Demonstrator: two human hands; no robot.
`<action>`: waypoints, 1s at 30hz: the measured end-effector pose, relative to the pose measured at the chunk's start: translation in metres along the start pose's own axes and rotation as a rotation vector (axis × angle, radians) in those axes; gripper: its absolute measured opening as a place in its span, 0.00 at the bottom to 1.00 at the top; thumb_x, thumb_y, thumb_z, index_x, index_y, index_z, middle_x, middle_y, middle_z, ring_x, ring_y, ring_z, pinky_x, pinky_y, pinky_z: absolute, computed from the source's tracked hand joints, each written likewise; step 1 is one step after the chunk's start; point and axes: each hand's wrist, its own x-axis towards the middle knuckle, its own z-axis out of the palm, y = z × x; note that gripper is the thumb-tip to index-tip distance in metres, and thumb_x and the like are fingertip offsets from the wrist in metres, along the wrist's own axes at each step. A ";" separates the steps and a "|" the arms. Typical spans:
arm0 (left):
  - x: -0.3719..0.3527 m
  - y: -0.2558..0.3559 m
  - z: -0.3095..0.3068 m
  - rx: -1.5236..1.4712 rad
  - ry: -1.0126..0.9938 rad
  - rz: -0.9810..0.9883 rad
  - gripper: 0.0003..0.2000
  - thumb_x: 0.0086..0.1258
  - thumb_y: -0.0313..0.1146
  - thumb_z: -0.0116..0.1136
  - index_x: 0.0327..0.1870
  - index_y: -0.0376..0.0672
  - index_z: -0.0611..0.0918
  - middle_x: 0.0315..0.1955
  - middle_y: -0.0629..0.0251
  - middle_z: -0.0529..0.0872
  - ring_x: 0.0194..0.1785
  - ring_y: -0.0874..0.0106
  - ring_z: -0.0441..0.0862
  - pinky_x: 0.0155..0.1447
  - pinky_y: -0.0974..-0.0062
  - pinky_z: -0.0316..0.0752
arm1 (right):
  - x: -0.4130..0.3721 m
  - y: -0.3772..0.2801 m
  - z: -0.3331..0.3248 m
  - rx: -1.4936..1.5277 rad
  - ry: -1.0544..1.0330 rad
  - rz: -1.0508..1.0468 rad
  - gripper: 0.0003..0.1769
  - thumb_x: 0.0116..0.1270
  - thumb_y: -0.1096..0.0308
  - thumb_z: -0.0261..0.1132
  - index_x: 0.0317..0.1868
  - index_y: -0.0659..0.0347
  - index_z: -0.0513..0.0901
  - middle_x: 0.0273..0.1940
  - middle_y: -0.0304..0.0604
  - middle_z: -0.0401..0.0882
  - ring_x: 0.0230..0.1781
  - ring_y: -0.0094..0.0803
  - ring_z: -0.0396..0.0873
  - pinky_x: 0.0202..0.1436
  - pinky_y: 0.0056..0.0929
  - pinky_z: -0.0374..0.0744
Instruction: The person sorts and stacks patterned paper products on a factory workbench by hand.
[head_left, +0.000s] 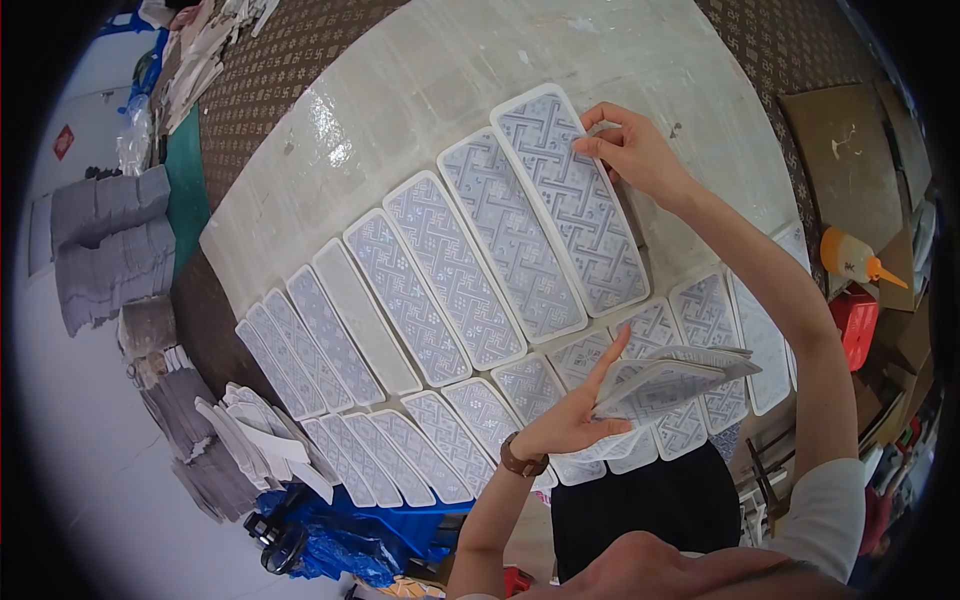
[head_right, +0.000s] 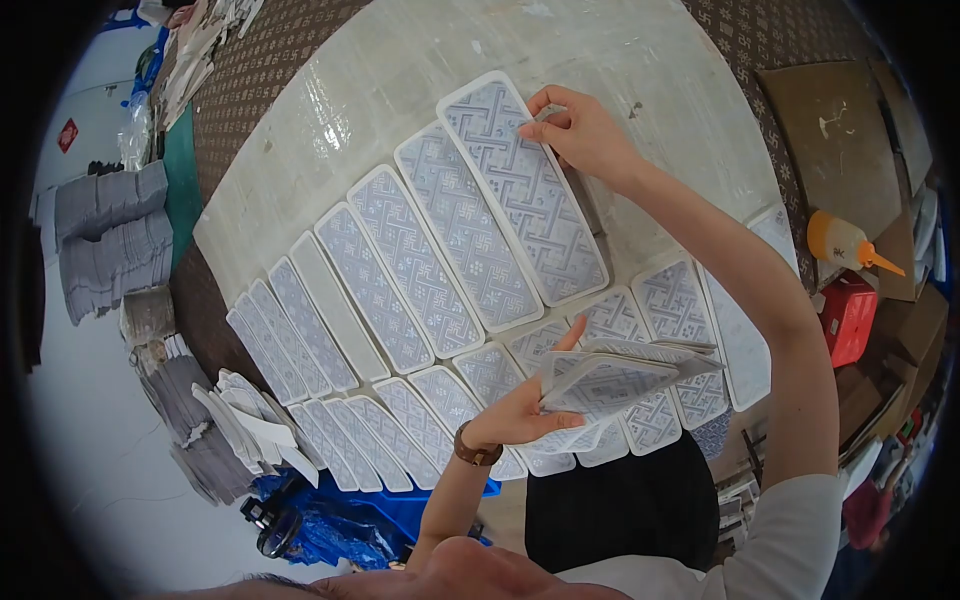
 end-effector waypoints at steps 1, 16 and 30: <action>0.001 0.000 0.000 0.000 0.001 -0.001 0.52 0.65 0.38 0.66 0.78 0.45 0.36 0.79 0.57 0.33 0.81 0.62 0.33 0.79 0.64 0.37 | 0.002 0.001 0.000 0.033 0.008 0.005 0.07 0.69 0.66 0.66 0.44 0.56 0.78 0.30 0.35 0.84 0.27 0.16 0.73 0.28 0.19 0.69; 0.006 -0.005 -0.005 -0.040 0.060 -0.025 0.54 0.63 0.31 0.68 0.78 0.46 0.34 0.79 0.59 0.28 0.81 0.63 0.32 0.80 0.64 0.38 | -0.001 0.004 0.003 0.001 0.015 0.001 0.07 0.69 0.66 0.66 0.44 0.56 0.78 0.30 0.36 0.85 0.28 0.16 0.75 0.29 0.17 0.71; 0.007 -0.007 -0.013 -0.087 0.248 -0.193 0.30 0.64 0.34 0.70 0.66 0.35 0.71 0.56 0.59 0.81 0.59 0.70 0.76 0.65 0.71 0.70 | 0.002 0.019 0.009 -0.334 0.218 -0.301 0.15 0.64 0.73 0.68 0.51 0.59 0.79 0.29 0.33 0.76 0.26 0.18 0.68 0.31 0.20 0.71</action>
